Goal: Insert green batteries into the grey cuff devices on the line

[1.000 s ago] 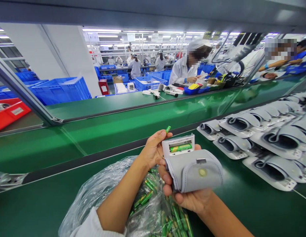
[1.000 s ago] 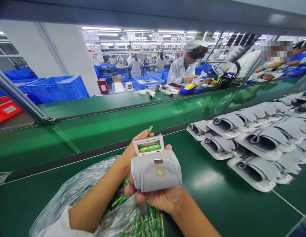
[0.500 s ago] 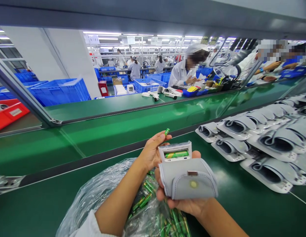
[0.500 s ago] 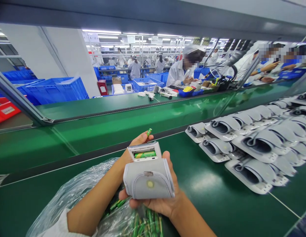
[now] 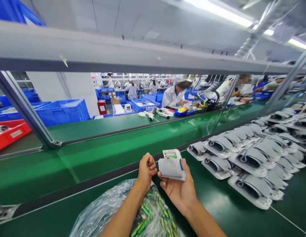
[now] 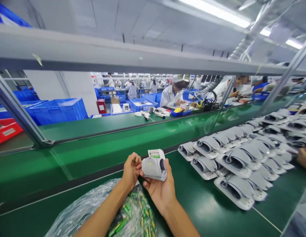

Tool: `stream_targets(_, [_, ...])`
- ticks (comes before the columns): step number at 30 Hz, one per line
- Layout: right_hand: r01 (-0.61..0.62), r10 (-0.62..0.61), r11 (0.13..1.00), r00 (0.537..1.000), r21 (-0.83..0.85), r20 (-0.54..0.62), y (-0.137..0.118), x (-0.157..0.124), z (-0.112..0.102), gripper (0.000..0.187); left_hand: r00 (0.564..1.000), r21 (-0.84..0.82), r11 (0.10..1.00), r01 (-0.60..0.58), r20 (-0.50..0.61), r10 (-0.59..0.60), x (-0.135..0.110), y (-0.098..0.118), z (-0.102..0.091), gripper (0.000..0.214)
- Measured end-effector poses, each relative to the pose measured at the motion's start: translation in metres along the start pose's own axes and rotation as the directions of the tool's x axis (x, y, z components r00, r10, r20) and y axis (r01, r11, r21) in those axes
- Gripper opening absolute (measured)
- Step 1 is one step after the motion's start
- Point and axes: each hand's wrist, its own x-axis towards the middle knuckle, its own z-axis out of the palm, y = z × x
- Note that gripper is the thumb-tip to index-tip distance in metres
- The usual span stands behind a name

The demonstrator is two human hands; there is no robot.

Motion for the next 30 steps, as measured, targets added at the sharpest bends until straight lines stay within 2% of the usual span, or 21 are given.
stream_targets(3, [0.083,-0.104,0.981,0.988,-0.173,-0.117,0.004,0.018,-0.009,0.077,0.992,0.318,0.94,-0.119,-0.012,0.129,-0.002,-0.003,-0.001,0.045])
stream_targets(6, [0.142,-0.177,0.948,0.979,-0.285,-0.102,0.011,0.029,-0.017,0.086,0.972,0.502,0.833,-0.232,0.086,0.219,-0.005,-0.002,-0.002,0.048])
stream_targets(9, [0.163,-0.196,0.934,0.978,-0.317,-0.075,0.015,0.03,-0.019,0.086,0.948,0.625,0.714,-0.316,0.188,0.255,-0.009,0.004,-0.004,0.051])
stream_targets(13, [0.124,-0.153,0.938,0.986,-0.323,-0.065,0.015,0.032,-0.02,0.084,0.916,0.736,0.548,-0.398,0.285,0.282,-0.017,0.01,-0.005,0.06])
stream_targets(17, [0.129,-0.15,0.921,0.988,-0.369,-0.03,0.013,0.033,-0.023,0.079,0.898,0.772,0.459,-0.44,0.371,0.237,-0.024,0.016,-0.005,0.064])
stream_targets(20, [0.144,-0.151,0.907,0.988,-0.397,0.015,0.014,0.033,-0.024,0.076,0.905,0.779,0.46,-0.426,0.368,0.215,-0.025,0.019,-0.005,0.066])
stream_targets(24, [0.155,-0.168,0.891,0.986,-0.426,0.007,0.016,0.036,-0.026,0.081,0.926,0.766,0.521,-0.377,0.316,0.207,-0.023,0.02,-0.006,0.068])
stream_targets(30, [0.272,-0.286,0.835,0.957,-0.478,0.045,0.01,0.037,-0.028,0.082,0.92,0.736,0.552,-0.391,0.299,0.252,-0.023,0.019,-0.004,0.056])
